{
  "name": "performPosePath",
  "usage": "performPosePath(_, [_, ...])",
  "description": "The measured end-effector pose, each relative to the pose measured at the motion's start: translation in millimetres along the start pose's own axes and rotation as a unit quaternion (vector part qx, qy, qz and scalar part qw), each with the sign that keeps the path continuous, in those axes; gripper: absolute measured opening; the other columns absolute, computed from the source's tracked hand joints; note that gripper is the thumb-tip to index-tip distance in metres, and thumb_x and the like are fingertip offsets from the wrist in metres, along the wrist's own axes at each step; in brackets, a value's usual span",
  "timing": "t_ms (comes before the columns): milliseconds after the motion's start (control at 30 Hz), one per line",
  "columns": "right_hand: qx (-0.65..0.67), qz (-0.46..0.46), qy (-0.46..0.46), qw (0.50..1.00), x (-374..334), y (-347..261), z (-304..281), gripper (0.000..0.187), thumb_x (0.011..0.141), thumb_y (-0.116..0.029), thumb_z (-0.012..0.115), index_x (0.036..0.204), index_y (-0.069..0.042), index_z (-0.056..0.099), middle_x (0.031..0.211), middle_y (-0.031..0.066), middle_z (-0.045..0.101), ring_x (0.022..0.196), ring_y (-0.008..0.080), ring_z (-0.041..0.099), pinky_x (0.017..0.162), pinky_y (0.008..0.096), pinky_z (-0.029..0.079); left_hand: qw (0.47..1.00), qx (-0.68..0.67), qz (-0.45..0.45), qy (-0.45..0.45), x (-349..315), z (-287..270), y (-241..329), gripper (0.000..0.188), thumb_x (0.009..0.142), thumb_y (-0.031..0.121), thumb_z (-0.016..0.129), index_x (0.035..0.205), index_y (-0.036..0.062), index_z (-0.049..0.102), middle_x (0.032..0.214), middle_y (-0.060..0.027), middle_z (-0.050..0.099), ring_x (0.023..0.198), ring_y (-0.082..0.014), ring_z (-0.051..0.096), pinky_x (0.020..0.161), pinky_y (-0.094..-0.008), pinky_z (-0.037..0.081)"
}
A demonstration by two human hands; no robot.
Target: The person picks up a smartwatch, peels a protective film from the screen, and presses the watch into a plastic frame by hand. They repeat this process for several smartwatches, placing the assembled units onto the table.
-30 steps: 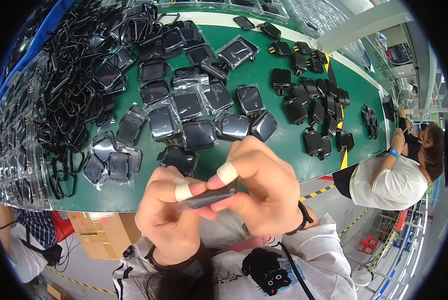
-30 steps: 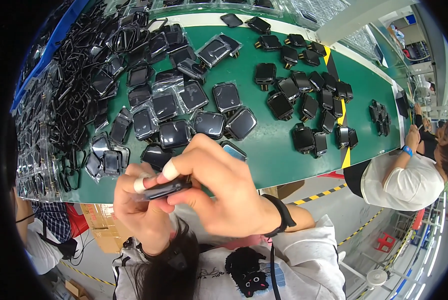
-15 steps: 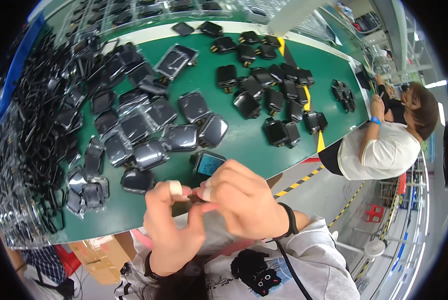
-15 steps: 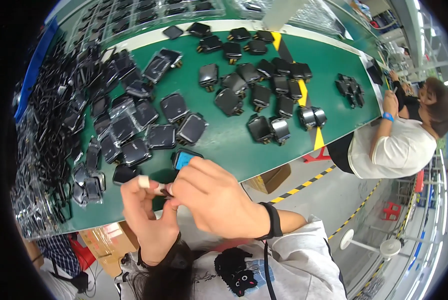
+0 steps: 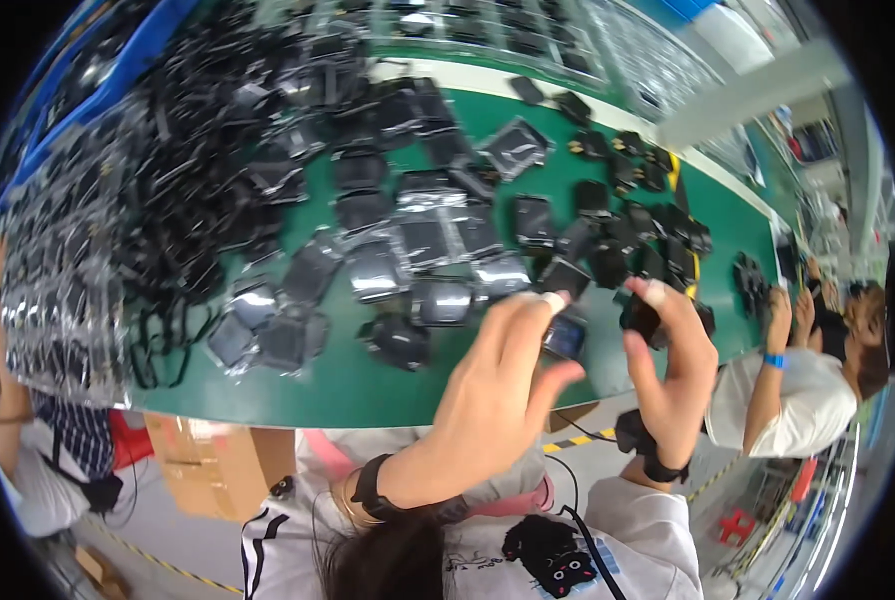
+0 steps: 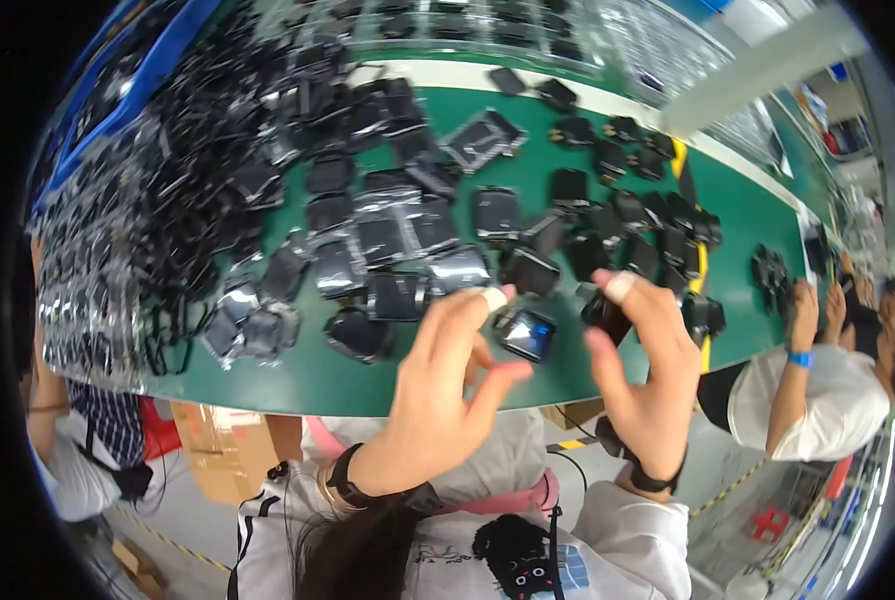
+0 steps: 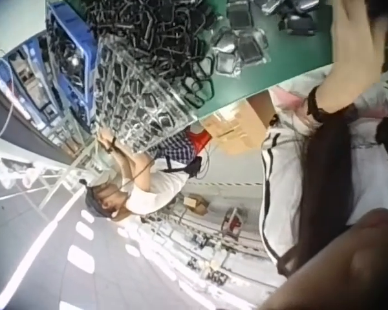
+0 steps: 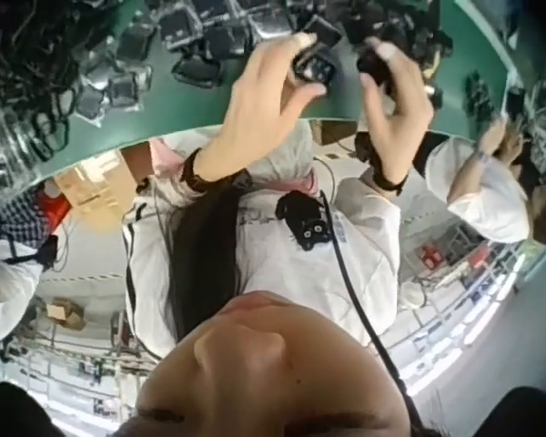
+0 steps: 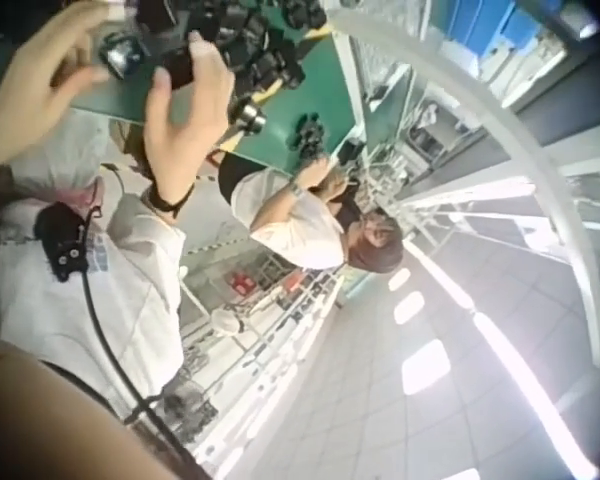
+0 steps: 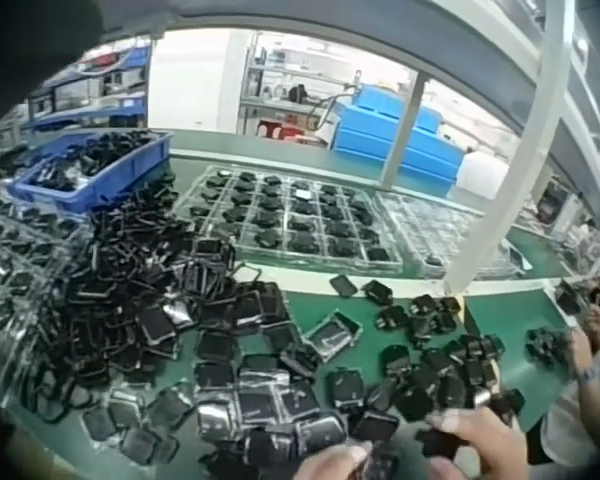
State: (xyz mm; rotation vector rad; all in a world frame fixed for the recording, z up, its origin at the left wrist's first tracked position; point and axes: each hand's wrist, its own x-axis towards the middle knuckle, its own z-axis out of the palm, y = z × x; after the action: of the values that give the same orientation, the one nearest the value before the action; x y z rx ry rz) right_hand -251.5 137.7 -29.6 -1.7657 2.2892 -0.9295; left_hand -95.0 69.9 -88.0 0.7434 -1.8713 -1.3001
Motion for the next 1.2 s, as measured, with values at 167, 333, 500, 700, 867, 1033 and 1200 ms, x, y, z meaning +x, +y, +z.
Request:
performPosePath(167, [0.114, -0.194, -0.109, 0.968, 45, -51, 8, 0.036, 0.071, -0.002, 0.068, 0.106, 0.0, 0.061, 0.098, 0.0137, 0.065, 0.092, 0.0249, 0.061, 0.082, 0.0329, 0.046, 0.882, -0.456, -0.105, -0.051, -23, -52, -4, 0.048, 0.088, 0.005, 0.057, 0.131, 0.0002, 0.035, 0.122, -0.0194, 0.049, 0.097, -0.0237, 0.061, 0.077, -0.0338, 0.051])
performPosePath(333, [0.075, -0.321, -0.178, 0.927, 115, -85, 83, 0.026, 0.072, -0.005, 0.069, 0.097, 0.0, 0.061, 0.091, 0.0132, 0.062, 0.086, 0.0291, 0.058, 0.077, 0.0345, 0.046, 0.882, -0.451, -0.11, 0.078, -58, -104, -12, 0.048, 0.087, -0.001, 0.055, 0.13, -0.0042, 0.034, 0.123, -0.0194, 0.051, 0.105, -0.029, 0.059, 0.083, -0.0347, 0.052])
performPosePath(500, [-0.033, -0.352, -0.167, 0.92, 146, -102, 138, 0.019, 0.073, -0.007, 0.069, 0.088, -0.001, 0.059, 0.096, 0.0122, 0.055, 0.089, 0.0314, 0.053, 0.077, 0.0368, 0.045, 0.942, -0.303, -0.053, 0.133, -68, -129, -18, 0.037, 0.084, -0.007, 0.056, 0.119, -0.0095, 0.044, 0.116, -0.0213, 0.055, 0.106, -0.0304, 0.058, 0.083, -0.037, 0.053])
performPosePath(700, [0.081, -0.392, -0.11, 0.91, 165, -113, 168, 0.019, 0.074, -0.008, 0.069, 0.09, -0.002, 0.059, 0.103, 0.0113, 0.053, 0.096, 0.0296, 0.052, 0.081, 0.0345, 0.044, 0.898, -0.346, -0.103, 0.25, -54, -139, -21, 0.033, 0.083, -0.01, 0.055, 0.116, -0.0111, 0.049, 0.114, -0.0216, 0.056, 0.104, -0.0271, 0.059, 0.086, -0.0377, 0.054])
performPosePath(867, [0.098, -0.426, -0.224, 0.871, 165, -116, 162, 0.016, 0.074, -0.008, 0.069, 0.086, -0.003, 0.061, 0.103, 0.0112, 0.054, 0.099, 0.0281, 0.052, 0.082, 0.0342, 0.044, 0.9, -0.322, -0.116, 0.268, -47, -139, -28, 0.039, 0.084, -0.009, 0.053, 0.122, -0.0107, 0.044, 0.116, -0.0213, 0.055, 0.104, -0.0248, 0.058, 0.088, -0.0374, 0.053])
performPosePath(1033, [0.087, -0.437, -0.233, 0.865, 161, -109, 130, 0.013, 0.073, -0.008, 0.07, 0.081, -0.002, 0.061, 0.103, 0.0114, 0.056, 0.092, 0.0288, 0.056, 0.076, 0.0344, 0.046, 0.884, -0.336, -0.117, 0.303, -39, -136, -25, 0.04, 0.086, -0.007, 0.051, 0.125, -0.011, 0.041, 0.119, -0.0217, 0.052, 0.105, -0.0242, 0.057, 0.088, -0.0386, 0.053])
performPosePath(1200, [0.088, -0.361, -0.221, 0.901, 148, -115, 92, 0.014, 0.071, -0.006, 0.069, 0.08, 0.001, 0.061, 0.1, 0.0134, 0.058, 0.084, 0.0298, 0.06, 0.07, 0.0334, 0.049, 0.878, -0.364, -0.108, 0.291, -36, -134, -23, 0.041, 0.088, -0.002, 0.052, 0.126, -0.0119, 0.04, 0.123, -0.023, 0.05, 0.108, -0.0253, 0.056, 0.089, -0.0394, 0.052])
